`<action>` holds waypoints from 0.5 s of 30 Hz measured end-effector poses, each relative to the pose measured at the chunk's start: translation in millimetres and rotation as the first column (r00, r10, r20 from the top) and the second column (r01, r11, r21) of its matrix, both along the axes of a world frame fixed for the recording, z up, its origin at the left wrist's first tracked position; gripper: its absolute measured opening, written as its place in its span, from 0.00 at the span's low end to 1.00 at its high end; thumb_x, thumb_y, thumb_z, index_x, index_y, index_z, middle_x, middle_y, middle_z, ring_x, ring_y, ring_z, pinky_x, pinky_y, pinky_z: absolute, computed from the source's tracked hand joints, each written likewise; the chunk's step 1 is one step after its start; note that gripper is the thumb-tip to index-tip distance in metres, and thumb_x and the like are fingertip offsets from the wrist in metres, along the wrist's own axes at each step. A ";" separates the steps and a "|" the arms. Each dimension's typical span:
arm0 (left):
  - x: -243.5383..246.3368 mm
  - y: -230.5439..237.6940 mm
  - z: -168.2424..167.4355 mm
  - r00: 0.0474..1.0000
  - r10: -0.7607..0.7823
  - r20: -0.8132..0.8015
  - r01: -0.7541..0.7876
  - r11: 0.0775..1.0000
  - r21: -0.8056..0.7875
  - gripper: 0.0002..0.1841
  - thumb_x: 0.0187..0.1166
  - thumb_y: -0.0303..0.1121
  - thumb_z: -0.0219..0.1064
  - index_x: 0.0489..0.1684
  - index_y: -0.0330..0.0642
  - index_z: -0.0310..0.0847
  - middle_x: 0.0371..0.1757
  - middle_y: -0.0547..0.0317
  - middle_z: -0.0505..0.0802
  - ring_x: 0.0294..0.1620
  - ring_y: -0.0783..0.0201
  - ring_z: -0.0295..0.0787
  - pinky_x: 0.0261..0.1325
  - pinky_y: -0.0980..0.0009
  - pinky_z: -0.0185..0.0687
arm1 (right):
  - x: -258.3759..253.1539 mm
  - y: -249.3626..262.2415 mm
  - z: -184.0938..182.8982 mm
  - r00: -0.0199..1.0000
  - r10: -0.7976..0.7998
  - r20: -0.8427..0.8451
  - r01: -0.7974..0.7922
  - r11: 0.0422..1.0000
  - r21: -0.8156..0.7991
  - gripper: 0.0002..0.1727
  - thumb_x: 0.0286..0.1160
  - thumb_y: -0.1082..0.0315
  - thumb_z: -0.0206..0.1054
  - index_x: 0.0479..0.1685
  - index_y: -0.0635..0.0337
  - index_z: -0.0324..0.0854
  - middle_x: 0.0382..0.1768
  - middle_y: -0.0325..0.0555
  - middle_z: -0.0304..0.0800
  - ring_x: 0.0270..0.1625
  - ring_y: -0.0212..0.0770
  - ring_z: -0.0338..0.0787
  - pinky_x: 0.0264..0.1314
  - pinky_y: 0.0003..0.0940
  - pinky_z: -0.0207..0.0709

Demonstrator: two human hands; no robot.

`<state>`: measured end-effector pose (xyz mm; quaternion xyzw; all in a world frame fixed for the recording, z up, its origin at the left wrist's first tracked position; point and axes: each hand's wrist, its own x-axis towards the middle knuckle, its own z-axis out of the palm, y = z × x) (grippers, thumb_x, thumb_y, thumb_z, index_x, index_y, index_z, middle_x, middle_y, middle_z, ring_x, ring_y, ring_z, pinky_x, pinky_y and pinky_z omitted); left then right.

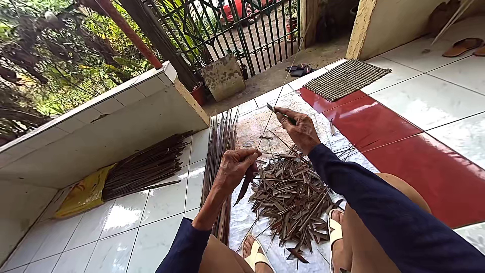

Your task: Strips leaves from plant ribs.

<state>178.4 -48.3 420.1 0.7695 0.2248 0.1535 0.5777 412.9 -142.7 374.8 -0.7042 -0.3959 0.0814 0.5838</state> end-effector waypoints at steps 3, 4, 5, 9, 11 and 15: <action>-3.7 3.7 -3.1 1.000 -0.022 -0.010 0.022 0.998 -0.053 0.12 0.87 0.27 0.64 0.55 0.29 0.89 0.27 0.46 0.94 0.24 0.57 0.93 0.32 0.63 0.95 | 16.4 -2.4 2.4 0.995 -0.095 -0.028 0.096 0.994 0.045 0.20 0.90 0.48 0.58 0.73 0.36 0.86 0.37 0.43 0.92 0.32 0.41 0.85 0.41 0.49 0.78; -5.0 5.7 -4.7 1.000 -0.026 -0.006 0.026 0.998 -0.050 0.11 0.87 0.27 0.64 0.55 0.28 0.90 0.27 0.46 0.94 0.25 0.58 0.94 0.34 0.64 0.95 | 21.3 -3.3 2.7 0.992 -0.118 -0.053 0.122 0.990 0.076 0.21 0.90 0.49 0.57 0.73 0.38 0.85 0.38 0.44 0.91 0.33 0.42 0.85 0.42 0.48 0.79; -5.6 7.5 -5.8 1.000 -0.022 -0.003 0.021 0.999 -0.040 0.11 0.87 0.26 0.64 0.53 0.28 0.90 0.28 0.46 0.95 0.26 0.59 0.94 0.36 0.66 0.95 | 25.6 -4.3 2.4 0.988 -0.136 -0.079 0.144 0.983 0.112 0.21 0.91 0.49 0.57 0.74 0.40 0.85 0.37 0.44 0.90 0.33 0.41 0.84 0.41 0.46 0.78; -1.7 13.0 -9.5 0.990 0.135 0.030 -0.136 0.991 0.020 0.10 0.85 0.29 0.67 0.50 0.34 0.95 0.32 0.51 0.97 0.25 0.70 0.85 0.31 0.77 0.76 | 27.9 -7.6 -2.8 0.977 -0.109 -0.185 0.130 0.986 0.101 0.23 0.93 0.48 0.53 0.73 0.47 0.83 0.34 0.43 0.85 0.31 0.39 0.79 0.38 0.42 0.75; 1.8 18.3 -12.0 0.971 0.218 0.102 -0.218 0.976 -0.012 0.11 0.85 0.28 0.67 0.52 0.31 0.93 0.34 0.48 0.97 0.26 0.66 0.89 0.35 0.73 0.84 | 12.0 -7.9 -6.5 0.982 -0.005 -0.190 0.000 1.000 -0.025 0.27 0.91 0.43 0.53 0.70 0.52 0.83 0.37 0.49 0.85 0.36 0.46 0.83 0.43 0.52 0.77; 11.5 22.2 -8.6 0.923 0.303 0.236 -0.284 0.952 -0.112 0.12 0.88 0.28 0.64 0.56 0.28 0.86 0.38 0.40 0.96 0.30 0.56 0.95 0.42 0.63 0.94 | -36.9 -1.1 -18.5 0.957 0.259 -0.133 -0.282 0.940 -0.195 0.27 0.78 0.36 0.66 0.57 0.49 0.89 0.35 0.47 0.89 0.37 0.47 0.87 0.43 0.57 0.81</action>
